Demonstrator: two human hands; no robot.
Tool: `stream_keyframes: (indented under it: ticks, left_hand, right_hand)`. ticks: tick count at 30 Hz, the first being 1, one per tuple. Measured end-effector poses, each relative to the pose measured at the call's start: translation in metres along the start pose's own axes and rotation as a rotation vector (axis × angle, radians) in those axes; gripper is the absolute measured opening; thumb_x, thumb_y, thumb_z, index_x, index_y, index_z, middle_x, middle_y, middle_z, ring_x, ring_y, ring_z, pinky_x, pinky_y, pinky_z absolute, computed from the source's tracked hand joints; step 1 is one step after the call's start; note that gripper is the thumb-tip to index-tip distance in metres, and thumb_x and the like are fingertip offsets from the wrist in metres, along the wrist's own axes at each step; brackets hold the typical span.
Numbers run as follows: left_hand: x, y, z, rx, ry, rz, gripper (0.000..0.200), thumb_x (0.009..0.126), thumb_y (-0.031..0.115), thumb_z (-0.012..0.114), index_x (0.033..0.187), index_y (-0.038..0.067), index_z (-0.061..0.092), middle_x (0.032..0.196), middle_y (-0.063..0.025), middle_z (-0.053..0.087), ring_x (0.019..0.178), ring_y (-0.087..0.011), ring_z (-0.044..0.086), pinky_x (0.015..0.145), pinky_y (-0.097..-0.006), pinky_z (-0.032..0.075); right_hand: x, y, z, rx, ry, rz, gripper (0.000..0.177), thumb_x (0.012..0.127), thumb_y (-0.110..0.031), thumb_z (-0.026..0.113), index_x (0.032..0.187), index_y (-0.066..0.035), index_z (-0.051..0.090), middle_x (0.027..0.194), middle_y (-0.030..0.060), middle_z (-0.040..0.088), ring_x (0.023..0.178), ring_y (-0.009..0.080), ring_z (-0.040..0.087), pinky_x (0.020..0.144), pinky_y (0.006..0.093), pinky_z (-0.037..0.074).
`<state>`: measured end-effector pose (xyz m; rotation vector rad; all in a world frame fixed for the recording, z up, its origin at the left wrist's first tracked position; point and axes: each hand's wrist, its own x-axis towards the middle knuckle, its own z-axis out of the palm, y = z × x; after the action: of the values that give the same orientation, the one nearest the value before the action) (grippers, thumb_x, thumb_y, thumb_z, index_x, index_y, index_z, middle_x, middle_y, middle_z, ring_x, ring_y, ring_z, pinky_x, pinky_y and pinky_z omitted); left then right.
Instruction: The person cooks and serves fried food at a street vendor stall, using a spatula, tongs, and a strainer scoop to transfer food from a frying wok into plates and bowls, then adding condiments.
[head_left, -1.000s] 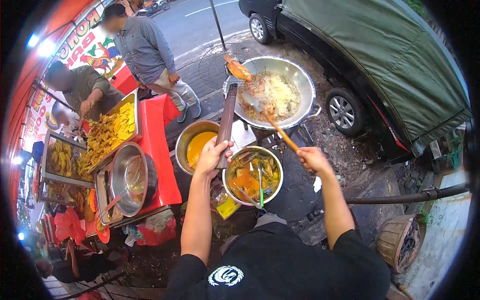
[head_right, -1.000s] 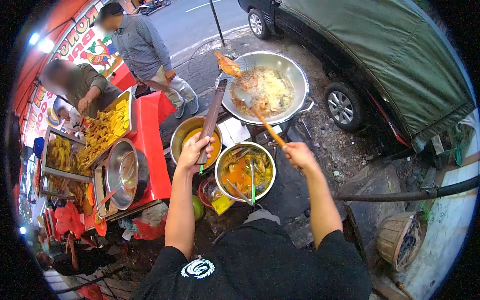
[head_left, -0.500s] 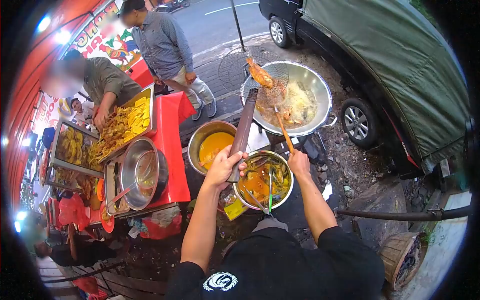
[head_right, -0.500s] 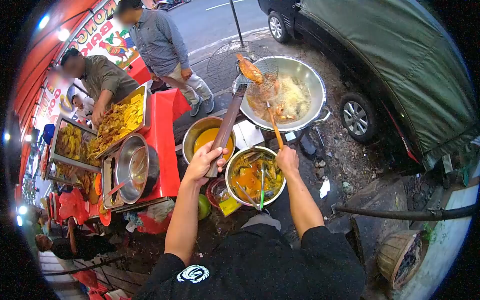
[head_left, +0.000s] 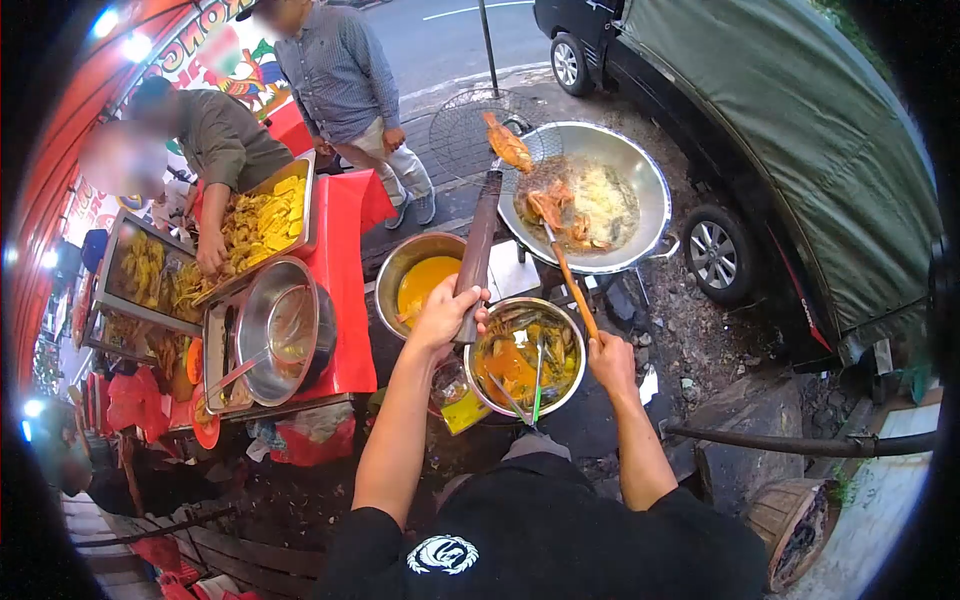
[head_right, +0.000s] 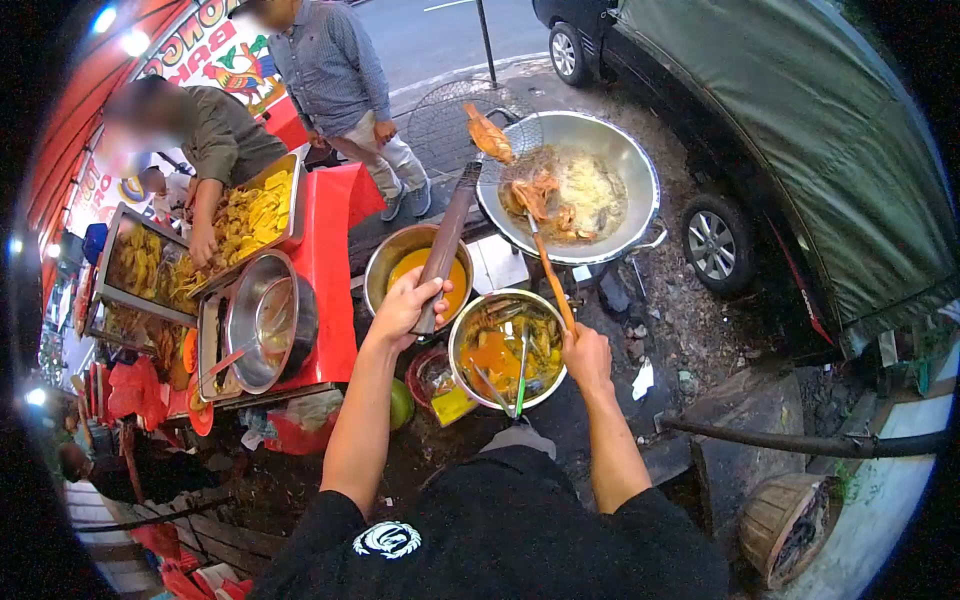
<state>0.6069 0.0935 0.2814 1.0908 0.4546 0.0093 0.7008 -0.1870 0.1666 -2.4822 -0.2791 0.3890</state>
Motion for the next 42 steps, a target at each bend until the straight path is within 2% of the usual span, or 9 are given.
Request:
stream_keyframes:
  ticks: [14,22,27,30,32,34,37,40,42]
  left_hand:
    - [0.05,-0.04,-0.01,0.029,0.005,0.024,0.013,0.095,0.006,0.049,0.106,0.003,0.043,0.09,-0.0075,0.054,0.064,-0.0123,0.055,0.053,-0.0299,0.054]
    - [0.138,-0.101,-0.023,0.316,0.101,0.065,0.021,0.094,0.003,0.045,0.113,0.001,0.035,0.087,-0.0096,0.052,0.059,-0.0139,0.053,0.048,-0.0303,0.052]
    - [0.155,-0.12,-0.019,0.624,0.135,-0.014,0.024,0.093,0.006,0.048,0.106,-0.006,0.032,0.081,-0.0157,0.06,0.055,-0.021,0.064,0.044,-0.0359,0.054]
    - [0.154,-0.125,-0.015,0.716,0.083,-0.142,0.024,0.094,0.005,0.049,0.107,-0.005,0.031,0.084,-0.0154,0.059,0.058,-0.0197,0.063,0.045,-0.0351,0.055]
    - [0.156,-0.138,-0.019,0.454,0.06,-0.114,0.022,0.095,0.003,0.047,0.108,-0.004,0.031,0.088,-0.0147,0.057,0.06,-0.0179,0.06,0.046,-0.0337,0.055]
    - [0.144,-0.13,-0.012,0.467,0.036,-0.12,0.02,0.096,0.003,0.045,0.108,-0.003,0.03,0.091,-0.0137,0.055,0.061,-0.0165,0.058,0.047,-0.033,0.055]
    - [0.129,-0.123,-0.004,0.372,0.043,-0.116,0.016,0.096,0.004,0.045,0.106,-0.003,0.035,0.088,-0.0122,0.055,0.059,-0.0158,0.057,0.047,-0.0329,0.055]
    - [0.122,-0.13,-0.006,0.212,-0.027,-0.201,0.01,0.096,0.004,0.044,0.102,-0.003,0.04,0.085,-0.011,0.055,0.059,-0.0153,0.057,0.048,-0.0328,0.054]
    - [0.116,-0.128,0.0,0.173,-0.003,-0.167,0.009,0.095,0.004,0.044,0.1,-0.003,0.043,0.084,-0.0102,0.056,0.06,-0.0151,0.057,0.048,-0.0326,0.054]
  right_hand:
    - [-0.013,0.006,-0.088,-0.237,0.009,-0.04,0.022,0.086,-0.024,0.061,0.097,-0.007,0.069,0.087,0.0215,0.067,0.085,0.0427,0.063,0.076,0.0506,0.05]
    - [0.003,0.021,-0.159,-0.269,0.023,-0.118,0.022,0.083,-0.022,0.064,0.097,-0.006,0.07,0.083,0.0238,0.065,0.084,0.0404,0.064,0.074,0.0464,0.05]
    - [0.024,0.03,-0.198,-0.364,0.015,-0.104,0.021,0.082,-0.021,0.065,0.096,-0.008,0.072,0.082,0.0219,0.066,0.08,0.038,0.066,0.076,0.0449,0.052]
    - [0.053,-0.002,-0.233,-0.596,0.017,-0.162,0.02,0.081,-0.023,0.066,0.094,-0.01,0.074,0.084,0.0198,0.068,0.081,0.035,0.067,0.077,0.045,0.054]
    - [0.085,-0.036,-0.253,-0.679,-0.029,-0.227,0.019,0.079,-0.023,0.066,0.09,-0.009,0.074,0.084,0.0194,0.068,0.08,0.0356,0.067,0.075,0.0447,0.054]
    - [0.108,-0.092,-0.26,-0.78,-0.077,-0.183,0.016,0.077,-0.016,0.066,0.085,-0.004,0.071,0.091,0.0198,0.069,0.085,0.0352,0.067,0.077,0.0432,0.055]
    - [0.135,-0.159,-0.242,-0.974,-0.064,-0.299,0.023,0.073,-0.012,0.067,0.094,-0.005,0.072,0.094,0.0173,0.07,0.087,0.0315,0.069,0.078,0.0412,0.056]
    - [0.132,-0.203,-0.209,-1.072,-0.028,-0.492,0.018,0.071,-0.011,0.067,0.088,-0.009,0.074,0.09,0.014,0.071,0.085,0.0277,0.07,0.073,0.0385,0.056]
    - [0.119,-0.222,-0.203,-1.052,0.012,-0.492,0.016,0.072,-0.013,0.066,0.086,-0.009,0.074,0.089,0.0139,0.071,0.084,0.0276,0.07,0.073,0.0385,0.056]
